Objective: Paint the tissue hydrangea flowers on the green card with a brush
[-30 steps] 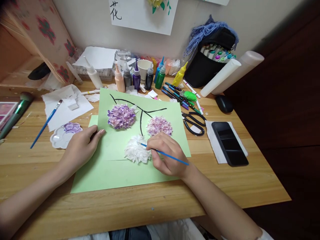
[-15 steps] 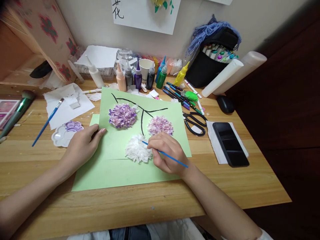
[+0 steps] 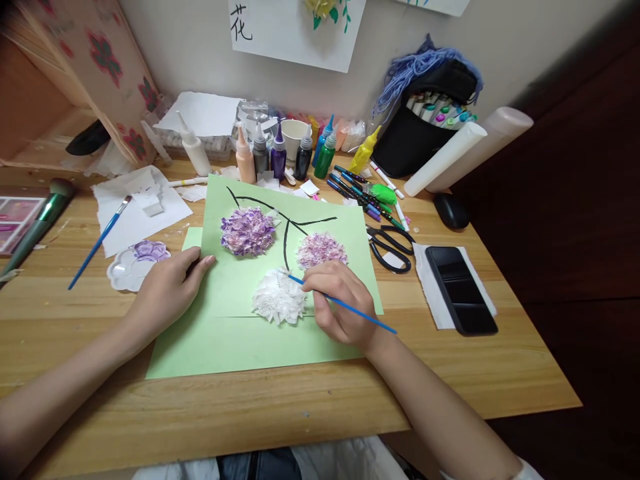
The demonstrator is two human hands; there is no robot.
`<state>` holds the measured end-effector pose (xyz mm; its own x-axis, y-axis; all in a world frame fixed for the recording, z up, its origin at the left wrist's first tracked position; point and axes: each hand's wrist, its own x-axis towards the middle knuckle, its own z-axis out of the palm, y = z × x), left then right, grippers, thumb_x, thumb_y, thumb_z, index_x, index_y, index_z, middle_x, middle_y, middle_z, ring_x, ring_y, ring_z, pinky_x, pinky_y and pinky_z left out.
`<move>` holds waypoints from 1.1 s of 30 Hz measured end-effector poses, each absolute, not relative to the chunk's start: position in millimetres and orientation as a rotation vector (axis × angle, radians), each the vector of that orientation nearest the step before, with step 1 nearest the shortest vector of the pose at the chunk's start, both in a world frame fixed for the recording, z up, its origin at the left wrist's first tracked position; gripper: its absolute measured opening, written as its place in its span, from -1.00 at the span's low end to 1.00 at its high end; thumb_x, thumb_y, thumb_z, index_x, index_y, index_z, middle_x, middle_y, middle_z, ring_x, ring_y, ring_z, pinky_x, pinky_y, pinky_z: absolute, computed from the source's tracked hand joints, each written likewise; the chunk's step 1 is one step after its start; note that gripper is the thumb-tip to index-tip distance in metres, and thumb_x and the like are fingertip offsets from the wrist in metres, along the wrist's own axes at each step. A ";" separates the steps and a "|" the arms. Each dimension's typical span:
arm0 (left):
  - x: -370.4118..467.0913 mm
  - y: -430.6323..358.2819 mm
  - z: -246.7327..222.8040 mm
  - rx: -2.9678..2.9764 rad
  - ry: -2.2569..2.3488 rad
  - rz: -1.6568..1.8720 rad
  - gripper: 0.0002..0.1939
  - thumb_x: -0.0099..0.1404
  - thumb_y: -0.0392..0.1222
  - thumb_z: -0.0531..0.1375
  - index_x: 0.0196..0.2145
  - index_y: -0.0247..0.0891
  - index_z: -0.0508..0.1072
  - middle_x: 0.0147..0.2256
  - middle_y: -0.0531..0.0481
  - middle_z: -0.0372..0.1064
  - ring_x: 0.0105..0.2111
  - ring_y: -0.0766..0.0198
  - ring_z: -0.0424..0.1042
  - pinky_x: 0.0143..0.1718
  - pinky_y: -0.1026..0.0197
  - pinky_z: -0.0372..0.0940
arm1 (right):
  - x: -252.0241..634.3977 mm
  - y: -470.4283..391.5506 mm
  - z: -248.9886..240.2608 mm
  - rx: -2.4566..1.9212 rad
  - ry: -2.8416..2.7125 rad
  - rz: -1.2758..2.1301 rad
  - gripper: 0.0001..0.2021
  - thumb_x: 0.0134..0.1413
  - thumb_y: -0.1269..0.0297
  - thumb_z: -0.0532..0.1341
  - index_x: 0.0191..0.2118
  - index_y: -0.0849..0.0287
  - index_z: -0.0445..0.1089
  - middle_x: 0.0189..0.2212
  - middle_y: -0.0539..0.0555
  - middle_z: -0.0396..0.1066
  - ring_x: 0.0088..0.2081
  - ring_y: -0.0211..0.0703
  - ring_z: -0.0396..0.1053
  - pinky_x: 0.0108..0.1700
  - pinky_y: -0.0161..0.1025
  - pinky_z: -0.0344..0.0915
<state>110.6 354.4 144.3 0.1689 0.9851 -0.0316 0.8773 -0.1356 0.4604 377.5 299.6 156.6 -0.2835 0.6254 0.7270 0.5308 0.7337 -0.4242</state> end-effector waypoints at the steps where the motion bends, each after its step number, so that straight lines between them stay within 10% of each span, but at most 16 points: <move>1: 110.4 354.2 143.9 2.079 1.764 0.403 -0.66 0.33 -0.03 -0.01 -0.55 -0.14 -0.01 -0.60 0.05 0.13 -0.54 0.17 0.17 -0.47 0.19 -0.04 | 377.8 299.5 156.3 -0.879 -1.949 0.125 -0.74 0.07 0.53 0.06 -0.20 0.08 0.35 -0.42 0.06 0.46 -0.43 -0.11 0.42 -0.39 -0.17 0.34; 33: 109.4 350.4 144.0 2.038 1.707 0.410 -0.68 0.37 -0.05 -0.05 -0.52 -0.14 -0.01 -0.56 0.06 0.11 -0.51 0.18 0.16 -0.44 0.19 -0.07 | 363.0 297.7 142.7 -0.994 -1.901 0.231 -0.81 0.25 0.50 0.10 -0.14 0.11 0.38 -0.35 0.07 0.51 -0.29 -0.15 0.46 -0.23 -0.20 0.39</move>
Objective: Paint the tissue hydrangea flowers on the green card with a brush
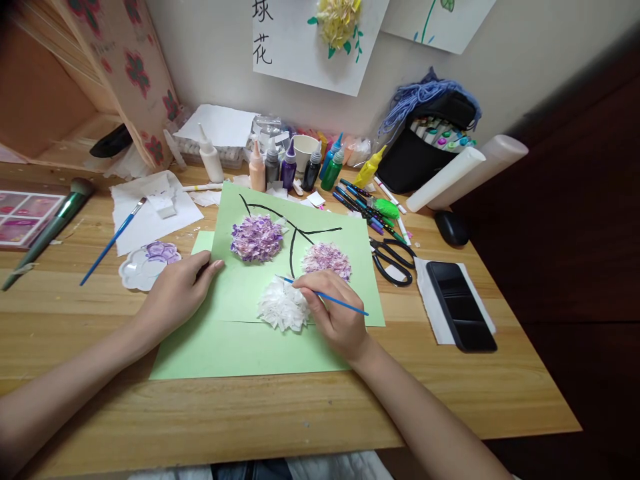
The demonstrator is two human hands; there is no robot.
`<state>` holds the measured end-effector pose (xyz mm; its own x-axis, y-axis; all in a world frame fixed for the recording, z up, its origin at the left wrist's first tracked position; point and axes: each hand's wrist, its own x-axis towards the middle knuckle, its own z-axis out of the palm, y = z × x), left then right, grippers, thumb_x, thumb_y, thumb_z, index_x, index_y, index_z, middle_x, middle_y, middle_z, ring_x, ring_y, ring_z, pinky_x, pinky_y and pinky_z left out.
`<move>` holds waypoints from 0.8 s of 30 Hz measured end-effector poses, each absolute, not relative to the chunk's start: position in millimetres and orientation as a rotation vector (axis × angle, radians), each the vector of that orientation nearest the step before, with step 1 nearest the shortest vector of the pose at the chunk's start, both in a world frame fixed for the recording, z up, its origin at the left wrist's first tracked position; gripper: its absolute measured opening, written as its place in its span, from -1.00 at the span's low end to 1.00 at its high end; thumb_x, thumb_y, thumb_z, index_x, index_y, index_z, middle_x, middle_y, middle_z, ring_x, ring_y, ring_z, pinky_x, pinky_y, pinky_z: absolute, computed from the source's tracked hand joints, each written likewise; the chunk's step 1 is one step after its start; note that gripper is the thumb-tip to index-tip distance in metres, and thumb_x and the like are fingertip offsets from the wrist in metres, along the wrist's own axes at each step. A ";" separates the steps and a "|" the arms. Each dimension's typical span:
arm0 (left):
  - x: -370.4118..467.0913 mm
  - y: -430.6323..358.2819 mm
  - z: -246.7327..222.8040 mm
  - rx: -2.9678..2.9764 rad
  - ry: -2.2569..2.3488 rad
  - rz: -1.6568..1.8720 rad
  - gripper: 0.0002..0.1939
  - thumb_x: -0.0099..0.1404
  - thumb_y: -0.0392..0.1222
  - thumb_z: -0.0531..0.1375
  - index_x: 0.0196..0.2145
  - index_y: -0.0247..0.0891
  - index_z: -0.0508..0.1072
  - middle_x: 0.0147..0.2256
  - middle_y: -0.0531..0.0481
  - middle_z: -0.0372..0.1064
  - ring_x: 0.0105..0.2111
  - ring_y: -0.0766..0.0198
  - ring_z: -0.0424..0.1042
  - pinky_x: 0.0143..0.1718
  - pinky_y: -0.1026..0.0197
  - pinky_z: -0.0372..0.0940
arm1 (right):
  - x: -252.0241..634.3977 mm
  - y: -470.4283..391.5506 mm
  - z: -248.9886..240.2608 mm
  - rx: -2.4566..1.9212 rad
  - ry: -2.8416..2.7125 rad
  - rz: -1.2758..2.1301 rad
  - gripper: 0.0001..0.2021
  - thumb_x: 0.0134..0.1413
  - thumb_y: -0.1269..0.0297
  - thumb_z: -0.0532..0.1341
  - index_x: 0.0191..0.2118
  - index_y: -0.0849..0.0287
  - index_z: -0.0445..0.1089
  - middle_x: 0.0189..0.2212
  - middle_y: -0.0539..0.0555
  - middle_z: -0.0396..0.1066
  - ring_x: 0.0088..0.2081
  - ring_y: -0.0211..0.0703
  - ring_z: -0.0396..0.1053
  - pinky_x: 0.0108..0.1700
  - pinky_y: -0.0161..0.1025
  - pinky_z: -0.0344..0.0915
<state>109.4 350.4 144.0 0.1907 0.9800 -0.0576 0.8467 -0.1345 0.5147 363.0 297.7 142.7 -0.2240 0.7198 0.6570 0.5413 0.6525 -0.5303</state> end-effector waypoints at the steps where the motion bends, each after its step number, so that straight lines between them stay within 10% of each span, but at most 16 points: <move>1: 109.3 350.4 144.0 2.037 1.706 0.411 -0.68 0.37 -0.05 -0.05 -0.52 -0.14 -0.01 -0.56 0.06 0.11 -0.51 0.19 0.16 -0.44 0.19 -0.07 | 362.8 297.7 142.9 -0.993 -1.906 0.236 -0.82 0.25 0.50 0.10 -0.15 0.11 0.38 -0.35 0.06 0.51 -0.29 -0.16 0.46 -0.23 -0.21 0.39; 24: 110.6 351.7 143.6 2.039 1.713 0.385 -0.67 0.38 -0.05 -0.04 -0.52 -0.14 -0.02 -0.56 0.05 0.12 -0.50 0.18 0.16 -0.44 0.18 -0.07 | 365.7 299.8 138.4 -1.161 -1.793 0.295 -0.81 0.30 0.41 0.10 -0.24 0.08 0.45 -0.35 0.01 0.49 -0.33 -0.22 0.48 -0.29 -0.27 0.40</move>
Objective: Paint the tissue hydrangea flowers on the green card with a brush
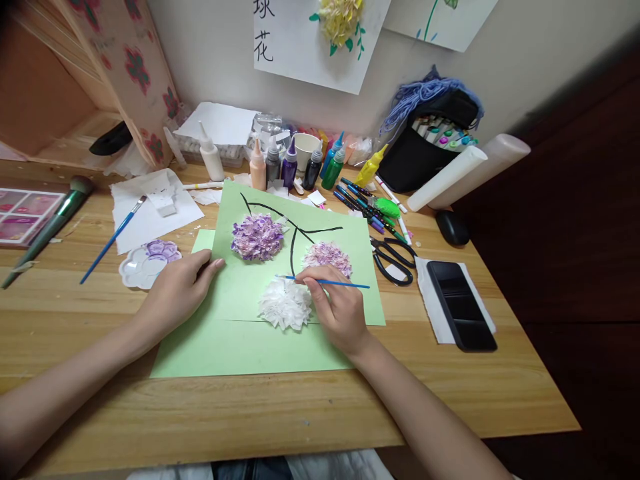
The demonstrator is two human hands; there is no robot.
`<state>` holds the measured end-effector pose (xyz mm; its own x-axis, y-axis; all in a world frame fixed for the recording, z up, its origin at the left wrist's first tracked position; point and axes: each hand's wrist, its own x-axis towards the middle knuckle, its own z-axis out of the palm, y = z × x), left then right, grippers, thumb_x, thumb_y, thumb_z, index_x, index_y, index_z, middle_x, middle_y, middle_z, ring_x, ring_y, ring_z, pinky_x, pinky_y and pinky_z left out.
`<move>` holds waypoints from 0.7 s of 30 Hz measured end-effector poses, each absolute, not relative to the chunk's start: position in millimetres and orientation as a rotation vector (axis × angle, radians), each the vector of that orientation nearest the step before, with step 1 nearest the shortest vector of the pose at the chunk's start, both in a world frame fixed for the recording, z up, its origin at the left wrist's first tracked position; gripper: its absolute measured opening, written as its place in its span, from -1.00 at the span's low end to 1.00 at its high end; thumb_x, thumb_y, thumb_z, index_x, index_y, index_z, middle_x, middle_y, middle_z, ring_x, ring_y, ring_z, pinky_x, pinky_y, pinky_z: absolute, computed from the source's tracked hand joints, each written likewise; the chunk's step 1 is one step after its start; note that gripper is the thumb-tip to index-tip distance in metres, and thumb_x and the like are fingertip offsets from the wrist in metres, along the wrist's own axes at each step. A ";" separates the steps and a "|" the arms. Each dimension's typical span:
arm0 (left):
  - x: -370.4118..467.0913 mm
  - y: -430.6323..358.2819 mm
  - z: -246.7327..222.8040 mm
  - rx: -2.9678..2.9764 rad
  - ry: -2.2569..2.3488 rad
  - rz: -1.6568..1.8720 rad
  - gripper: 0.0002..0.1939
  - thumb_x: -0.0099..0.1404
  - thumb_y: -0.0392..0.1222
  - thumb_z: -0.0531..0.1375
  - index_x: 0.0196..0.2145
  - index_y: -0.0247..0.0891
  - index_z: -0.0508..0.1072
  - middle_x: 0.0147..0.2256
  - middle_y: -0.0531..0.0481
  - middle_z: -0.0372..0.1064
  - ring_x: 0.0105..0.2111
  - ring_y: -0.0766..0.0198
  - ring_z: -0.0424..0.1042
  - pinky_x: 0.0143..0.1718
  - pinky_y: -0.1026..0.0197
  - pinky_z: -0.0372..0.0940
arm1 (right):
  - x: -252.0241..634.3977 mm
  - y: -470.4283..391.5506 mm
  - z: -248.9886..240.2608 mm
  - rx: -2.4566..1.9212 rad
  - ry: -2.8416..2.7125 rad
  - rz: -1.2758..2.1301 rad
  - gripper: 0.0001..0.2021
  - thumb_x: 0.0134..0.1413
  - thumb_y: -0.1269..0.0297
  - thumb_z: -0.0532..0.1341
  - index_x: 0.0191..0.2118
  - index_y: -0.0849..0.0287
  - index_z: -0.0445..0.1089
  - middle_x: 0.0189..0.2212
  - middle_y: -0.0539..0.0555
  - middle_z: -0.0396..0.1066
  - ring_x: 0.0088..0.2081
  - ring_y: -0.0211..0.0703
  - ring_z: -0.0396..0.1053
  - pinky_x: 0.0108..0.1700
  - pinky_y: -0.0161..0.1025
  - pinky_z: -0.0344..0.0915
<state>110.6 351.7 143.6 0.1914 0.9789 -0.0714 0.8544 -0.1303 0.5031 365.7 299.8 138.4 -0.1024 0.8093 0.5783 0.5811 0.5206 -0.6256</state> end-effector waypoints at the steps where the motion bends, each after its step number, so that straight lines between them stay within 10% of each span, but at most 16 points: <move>1: 110.7 351.8 143.8 2.040 1.713 0.386 -0.67 0.38 -0.05 -0.05 -0.52 -0.14 -0.02 -0.56 0.05 0.11 -0.50 0.18 0.16 -0.44 0.18 -0.07 | 365.8 299.9 138.5 -1.164 -1.786 0.284 -0.81 0.30 0.42 0.10 -0.24 0.08 0.45 -0.35 0.01 0.50 -0.32 -0.22 0.48 -0.27 -0.27 0.40; 21: 110.7 351.5 145.4 2.089 1.730 0.354 -0.67 0.40 -0.07 -0.05 -0.51 -0.14 0.00 -0.54 0.02 0.23 -0.49 0.15 0.25 -0.45 0.19 -0.02 | 365.6 300.3 143.0 -1.159 -1.780 0.237 -0.78 0.31 0.38 0.07 -0.28 0.10 0.44 -0.40 0.03 0.53 -0.34 -0.16 0.50 -0.28 -0.21 0.41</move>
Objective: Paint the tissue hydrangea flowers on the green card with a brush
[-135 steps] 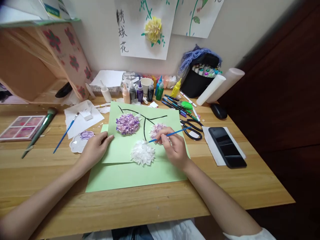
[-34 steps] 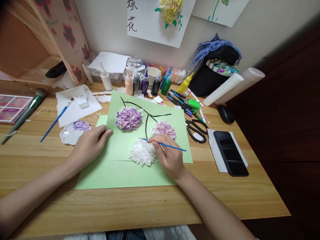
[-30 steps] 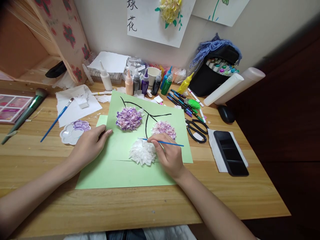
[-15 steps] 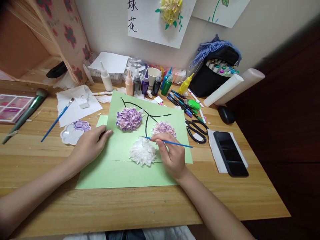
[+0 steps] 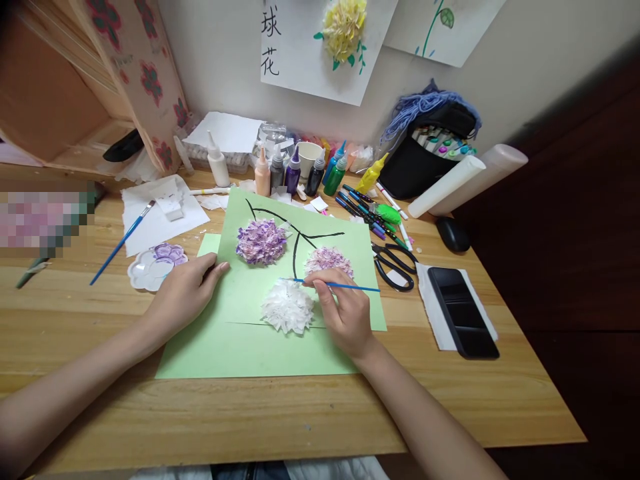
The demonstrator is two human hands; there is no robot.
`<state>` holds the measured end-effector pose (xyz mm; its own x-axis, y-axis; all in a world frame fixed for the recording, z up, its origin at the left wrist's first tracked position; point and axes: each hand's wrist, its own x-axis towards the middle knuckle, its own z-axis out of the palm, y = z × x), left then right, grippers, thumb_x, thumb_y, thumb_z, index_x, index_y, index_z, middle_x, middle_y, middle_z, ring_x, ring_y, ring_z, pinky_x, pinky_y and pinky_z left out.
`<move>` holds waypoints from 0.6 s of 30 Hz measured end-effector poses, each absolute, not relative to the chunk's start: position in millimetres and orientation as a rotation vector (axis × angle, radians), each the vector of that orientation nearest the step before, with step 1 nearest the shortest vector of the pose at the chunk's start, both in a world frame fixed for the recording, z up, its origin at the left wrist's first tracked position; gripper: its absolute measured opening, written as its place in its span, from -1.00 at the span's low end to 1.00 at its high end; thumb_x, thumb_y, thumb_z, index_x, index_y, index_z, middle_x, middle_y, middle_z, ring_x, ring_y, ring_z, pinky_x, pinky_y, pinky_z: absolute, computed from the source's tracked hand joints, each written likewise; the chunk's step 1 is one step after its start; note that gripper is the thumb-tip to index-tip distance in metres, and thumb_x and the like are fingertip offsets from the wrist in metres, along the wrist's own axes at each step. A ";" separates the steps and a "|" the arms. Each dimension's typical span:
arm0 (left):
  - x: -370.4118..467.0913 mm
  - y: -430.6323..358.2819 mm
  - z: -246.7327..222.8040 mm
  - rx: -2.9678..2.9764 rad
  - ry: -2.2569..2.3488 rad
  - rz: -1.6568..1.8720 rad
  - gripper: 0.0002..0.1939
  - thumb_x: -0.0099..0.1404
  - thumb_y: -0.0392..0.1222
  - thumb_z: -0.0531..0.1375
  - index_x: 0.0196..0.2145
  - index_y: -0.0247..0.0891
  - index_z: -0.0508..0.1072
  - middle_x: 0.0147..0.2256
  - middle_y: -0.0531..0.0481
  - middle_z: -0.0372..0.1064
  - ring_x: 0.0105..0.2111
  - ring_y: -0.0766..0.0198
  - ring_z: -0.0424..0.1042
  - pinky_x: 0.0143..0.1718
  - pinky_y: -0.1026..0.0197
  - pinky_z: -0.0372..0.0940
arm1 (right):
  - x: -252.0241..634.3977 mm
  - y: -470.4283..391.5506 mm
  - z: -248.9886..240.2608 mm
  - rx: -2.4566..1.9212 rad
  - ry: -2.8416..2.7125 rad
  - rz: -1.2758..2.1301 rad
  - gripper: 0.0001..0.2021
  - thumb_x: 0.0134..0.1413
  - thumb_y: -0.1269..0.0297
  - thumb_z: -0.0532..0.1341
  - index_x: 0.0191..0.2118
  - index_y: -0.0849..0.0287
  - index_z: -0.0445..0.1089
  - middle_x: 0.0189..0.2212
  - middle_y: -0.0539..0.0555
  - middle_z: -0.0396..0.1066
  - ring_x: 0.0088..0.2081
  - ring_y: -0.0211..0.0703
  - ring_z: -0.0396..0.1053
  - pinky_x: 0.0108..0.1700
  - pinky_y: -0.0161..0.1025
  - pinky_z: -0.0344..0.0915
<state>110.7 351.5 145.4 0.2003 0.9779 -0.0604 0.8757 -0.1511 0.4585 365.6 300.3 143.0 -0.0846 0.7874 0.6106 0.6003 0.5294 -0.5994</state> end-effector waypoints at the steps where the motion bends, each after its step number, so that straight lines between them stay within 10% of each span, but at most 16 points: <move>1: 110.7 351.6 145.4 2.087 1.730 0.356 -0.67 0.40 -0.07 -0.05 -0.51 -0.14 0.00 -0.54 0.02 0.22 -0.49 0.15 0.24 -0.45 0.19 -0.03 | 365.9 300.4 142.8 -1.157 -1.772 0.241 -0.79 0.31 0.38 0.06 -0.27 0.10 0.44 -0.39 0.03 0.53 -0.34 -0.16 0.50 -0.28 -0.21 0.41; 18: 109.0 351.5 145.2 2.082 1.699 0.380 -0.68 0.40 -0.07 -0.05 -0.51 -0.13 0.00 -0.55 0.04 0.17 -0.49 0.15 0.22 -0.44 0.18 -0.03 | 369.8 299.6 142.8 -1.104 -1.722 0.237 -0.79 0.32 0.34 0.06 -0.23 0.08 0.44 -0.40 0.05 0.52 -0.36 -0.15 0.47 -0.33 -0.18 0.39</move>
